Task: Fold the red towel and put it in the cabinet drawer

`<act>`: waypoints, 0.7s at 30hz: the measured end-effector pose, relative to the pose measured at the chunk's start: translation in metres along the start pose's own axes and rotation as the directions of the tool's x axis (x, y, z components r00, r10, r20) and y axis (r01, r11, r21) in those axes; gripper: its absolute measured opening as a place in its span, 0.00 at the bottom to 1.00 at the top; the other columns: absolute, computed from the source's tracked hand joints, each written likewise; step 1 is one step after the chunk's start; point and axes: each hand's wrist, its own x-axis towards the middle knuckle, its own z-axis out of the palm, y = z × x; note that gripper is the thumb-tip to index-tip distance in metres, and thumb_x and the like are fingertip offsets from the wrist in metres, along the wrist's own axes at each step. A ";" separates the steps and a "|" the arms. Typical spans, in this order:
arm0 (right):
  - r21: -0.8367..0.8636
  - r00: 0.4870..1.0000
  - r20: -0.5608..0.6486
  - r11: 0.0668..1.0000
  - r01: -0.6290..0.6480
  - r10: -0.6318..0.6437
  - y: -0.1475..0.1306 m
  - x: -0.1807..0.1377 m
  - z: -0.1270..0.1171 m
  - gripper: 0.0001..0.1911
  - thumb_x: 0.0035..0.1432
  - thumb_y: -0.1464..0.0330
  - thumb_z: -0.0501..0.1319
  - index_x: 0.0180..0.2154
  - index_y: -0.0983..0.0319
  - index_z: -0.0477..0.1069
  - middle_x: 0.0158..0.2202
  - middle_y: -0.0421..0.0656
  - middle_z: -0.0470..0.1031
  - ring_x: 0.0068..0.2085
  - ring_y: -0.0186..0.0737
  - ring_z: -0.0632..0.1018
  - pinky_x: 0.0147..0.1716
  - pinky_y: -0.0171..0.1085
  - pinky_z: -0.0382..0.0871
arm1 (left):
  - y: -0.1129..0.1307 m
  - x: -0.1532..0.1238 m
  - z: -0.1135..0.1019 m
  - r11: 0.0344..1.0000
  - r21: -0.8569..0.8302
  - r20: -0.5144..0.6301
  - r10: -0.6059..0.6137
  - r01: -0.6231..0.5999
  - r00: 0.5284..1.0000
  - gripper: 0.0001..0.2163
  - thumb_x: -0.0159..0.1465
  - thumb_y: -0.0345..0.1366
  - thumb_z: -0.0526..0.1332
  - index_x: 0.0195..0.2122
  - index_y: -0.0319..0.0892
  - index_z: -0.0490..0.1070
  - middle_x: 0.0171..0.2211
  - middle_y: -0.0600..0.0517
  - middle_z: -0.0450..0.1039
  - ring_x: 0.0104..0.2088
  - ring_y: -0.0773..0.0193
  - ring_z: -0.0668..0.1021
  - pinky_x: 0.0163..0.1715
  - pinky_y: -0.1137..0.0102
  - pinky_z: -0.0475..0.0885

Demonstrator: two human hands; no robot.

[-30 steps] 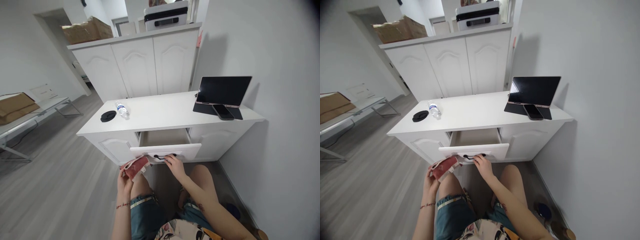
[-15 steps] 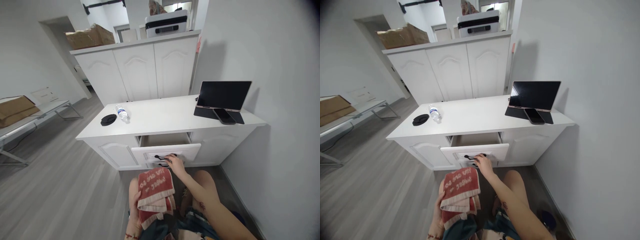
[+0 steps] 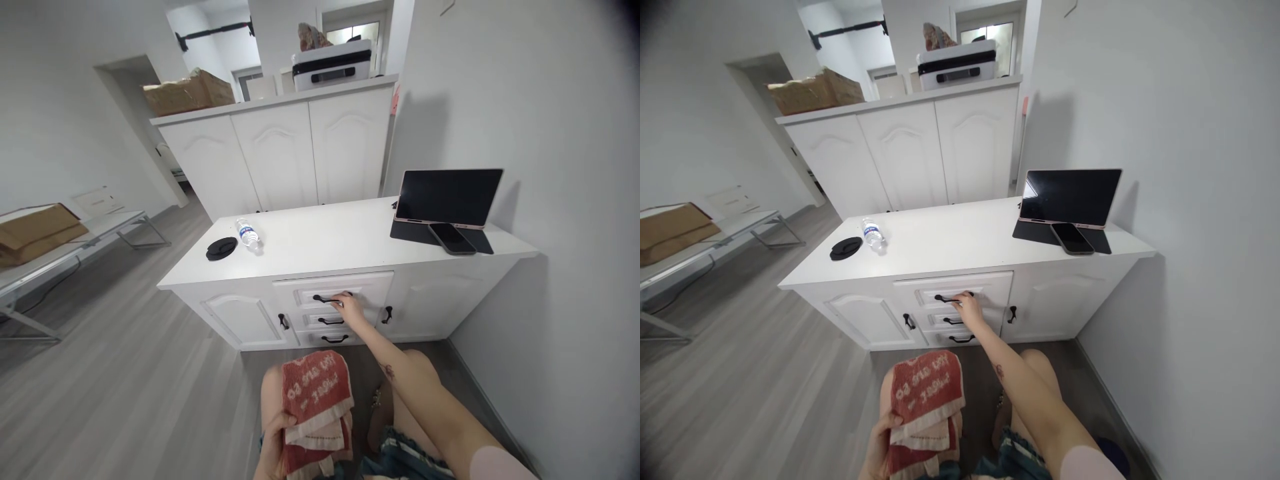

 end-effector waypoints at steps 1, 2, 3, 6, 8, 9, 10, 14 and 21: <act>-0.001 1.000 -0.004 1.000 0.000 0.000 0.002 0.004 0.001 0.10 0.59 0.69 0.58 0.41 0.57 0.77 0.42 0.43 0.76 0.40 0.39 0.77 0.42 0.37 0.70 | 0.001 -0.002 -0.001 1.000 -0.009 -0.009 0.001 -0.001 1.000 0.26 0.46 0.25 0.60 0.49 0.39 0.73 0.36 0.44 0.80 0.42 0.44 0.79 0.46 0.52 0.71; -0.003 1.000 -0.006 1.000 -0.001 0.001 0.003 0.007 0.002 0.11 0.59 0.69 0.58 0.41 0.57 0.77 0.41 0.43 0.76 0.40 0.38 0.77 0.42 0.36 0.69 | 0.001 -0.003 -0.001 1.000 -0.017 -0.014 0.004 -0.004 1.000 0.25 0.45 0.25 0.60 0.48 0.40 0.74 0.35 0.44 0.80 0.43 0.44 0.79 0.46 0.52 0.71; -0.004 1.000 -0.007 1.000 -0.003 0.003 0.004 0.010 0.002 0.11 0.59 0.69 0.58 0.41 0.58 0.77 0.41 0.43 0.77 0.39 0.38 0.77 0.42 0.36 0.69 | 0.001 -0.005 -0.001 1.000 -0.024 -0.016 0.006 -0.006 1.000 0.25 0.45 0.25 0.61 0.47 0.41 0.74 0.35 0.45 0.80 0.43 0.44 0.79 0.47 0.52 0.71; 0.000 1.000 -0.009 1.000 -0.004 0.004 0.005 0.015 0.002 0.10 0.59 0.69 0.58 0.40 0.59 0.77 0.41 0.43 0.77 0.37 0.38 0.77 0.41 0.35 0.69 | 0.000 -0.008 -0.002 0.998 -0.042 -0.009 0.037 -0.037 0.999 0.25 0.44 0.26 0.61 0.47 0.42 0.75 0.35 0.45 0.80 0.43 0.44 0.79 0.47 0.52 0.71; 0.004 1.000 -0.019 1.000 -0.007 0.007 0.003 0.016 0.001 0.11 0.59 0.70 0.58 0.40 0.59 0.77 0.41 0.44 0.77 0.38 0.39 0.77 0.41 0.36 0.69 | -0.001 -0.009 -0.004 0.998 -0.052 0.007 0.028 -0.028 1.000 0.25 0.45 0.27 0.62 0.47 0.43 0.74 0.36 0.45 0.80 0.44 0.44 0.79 0.48 0.52 0.71; 0.006 1.000 -0.027 1.000 -0.007 0.008 0.002 0.015 0.001 0.11 0.58 0.70 0.57 0.40 0.59 0.77 0.42 0.44 0.77 0.39 0.39 0.77 0.42 0.37 0.69 | -0.002 -0.009 -0.005 0.998 -0.055 0.015 0.019 -0.019 1.000 0.24 0.46 0.28 0.62 0.47 0.43 0.74 0.36 0.45 0.80 0.44 0.44 0.79 0.48 0.51 0.71; 0.007 0.999 -0.034 1.000 -0.008 0.009 0.001 0.012 0.002 0.11 0.58 0.70 0.57 0.41 0.59 0.76 0.43 0.44 0.76 0.41 0.40 0.77 0.43 0.38 0.69 | -0.003 -0.010 -0.007 0.998 -0.058 0.017 0.010 -0.009 1.000 0.23 0.47 0.29 0.62 0.47 0.42 0.74 0.36 0.45 0.80 0.44 0.43 0.78 0.48 0.51 0.70; 0.053 0.975 -0.222 0.998 0.029 -0.016 0.001 -0.024 0.014 0.19 0.59 0.67 0.55 0.52 0.61 0.69 0.52 0.49 0.71 0.53 0.45 0.71 0.52 0.45 0.66 | -0.010 -0.014 -0.016 0.998 -0.056 -0.069 -0.020 0.016 0.997 0.22 0.51 0.36 0.64 0.48 0.41 0.73 0.36 0.43 0.80 0.44 0.43 0.79 0.48 0.50 0.70; 0.232 0.987 -0.143 0.972 -0.043 0.078 0.027 -0.151 0.067 0.21 0.57 0.66 0.53 0.52 0.62 0.68 0.48 0.51 0.74 0.45 0.45 0.76 0.48 0.45 0.70 | -0.029 -0.019 -0.025 0.997 -0.045 -0.200 0.048 -0.058 0.979 0.24 0.44 0.28 0.65 0.46 0.41 0.73 0.34 0.45 0.80 0.38 0.43 0.80 0.42 0.52 0.72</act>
